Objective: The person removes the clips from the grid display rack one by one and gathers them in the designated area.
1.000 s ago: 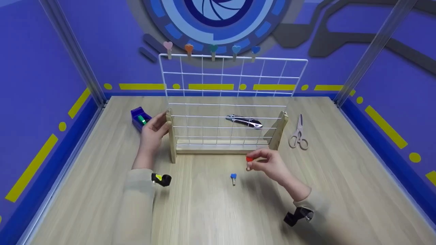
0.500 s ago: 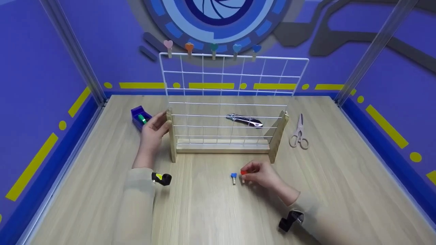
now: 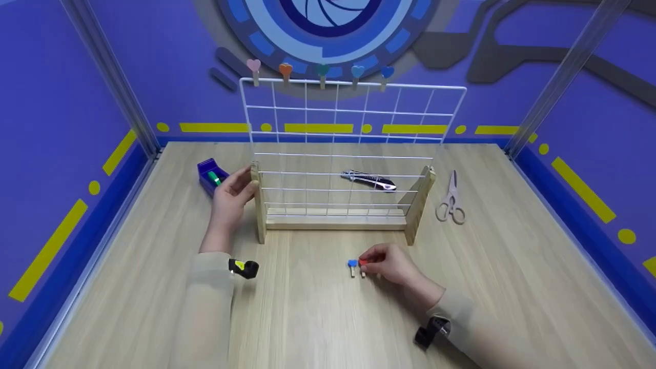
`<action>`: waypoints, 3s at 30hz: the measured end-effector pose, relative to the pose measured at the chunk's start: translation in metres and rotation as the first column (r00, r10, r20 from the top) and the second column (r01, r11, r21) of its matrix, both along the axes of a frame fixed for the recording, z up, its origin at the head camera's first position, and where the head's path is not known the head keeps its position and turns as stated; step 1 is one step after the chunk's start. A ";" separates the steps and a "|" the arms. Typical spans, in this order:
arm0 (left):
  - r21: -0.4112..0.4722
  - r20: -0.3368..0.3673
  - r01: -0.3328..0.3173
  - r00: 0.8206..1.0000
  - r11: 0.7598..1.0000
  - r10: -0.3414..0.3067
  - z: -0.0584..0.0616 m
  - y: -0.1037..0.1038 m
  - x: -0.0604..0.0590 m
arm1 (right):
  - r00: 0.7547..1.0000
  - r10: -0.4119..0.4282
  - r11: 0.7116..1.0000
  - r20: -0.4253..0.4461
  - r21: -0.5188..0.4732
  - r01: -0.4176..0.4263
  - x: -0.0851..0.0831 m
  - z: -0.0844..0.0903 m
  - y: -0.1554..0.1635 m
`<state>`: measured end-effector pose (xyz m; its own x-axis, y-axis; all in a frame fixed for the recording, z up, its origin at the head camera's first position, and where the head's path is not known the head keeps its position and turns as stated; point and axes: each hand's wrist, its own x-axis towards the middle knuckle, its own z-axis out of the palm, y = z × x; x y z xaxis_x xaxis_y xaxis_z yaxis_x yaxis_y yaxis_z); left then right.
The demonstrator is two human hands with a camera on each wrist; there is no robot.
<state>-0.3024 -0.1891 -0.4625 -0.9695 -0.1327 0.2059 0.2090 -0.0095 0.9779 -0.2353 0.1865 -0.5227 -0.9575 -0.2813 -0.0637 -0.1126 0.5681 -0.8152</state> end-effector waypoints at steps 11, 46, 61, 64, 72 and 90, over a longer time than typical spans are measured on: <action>-0.010 0.002 0.014 1.000 1.000 -0.014 0.000 -0.001 0.000 | 1.000 0.007 1.000 0.023 0.022 -0.007 -0.002 0.001 0.003; -0.040 0.032 0.022 0.999 0.999 -0.020 -0.001 -0.003 0.000 | 0.958 -0.054 0.985 -0.283 -0.174 0.004 -0.019 0.172 0.028; 0.001 0.020 0.000 1.000 1.000 0.000 -0.002 0.000 0.000 | 0.835 -0.144 0.887 -0.532 -0.443 -0.129 -0.042 0.291 0.019; -0.001 0.015 0.002 1.000 1.000 -0.002 -0.003 0.000 -0.001 | 0.811 -0.144 0.886 -0.568 -0.439 -0.150 -0.054 0.307 0.016; -0.018 0.003 0.021 1.000 1.000 -0.020 -0.003 -0.001 -0.001 | 0.838 -0.105 0.948 -0.535 -0.310 -0.079 -0.087 0.331 0.011; 0.031 -0.008 0.003 1.000 1.000 -0.003 -0.004 0.002 -0.005 | 0.895 -0.072 0.997 -0.440 -0.006 0.077 -0.102 0.332 0.004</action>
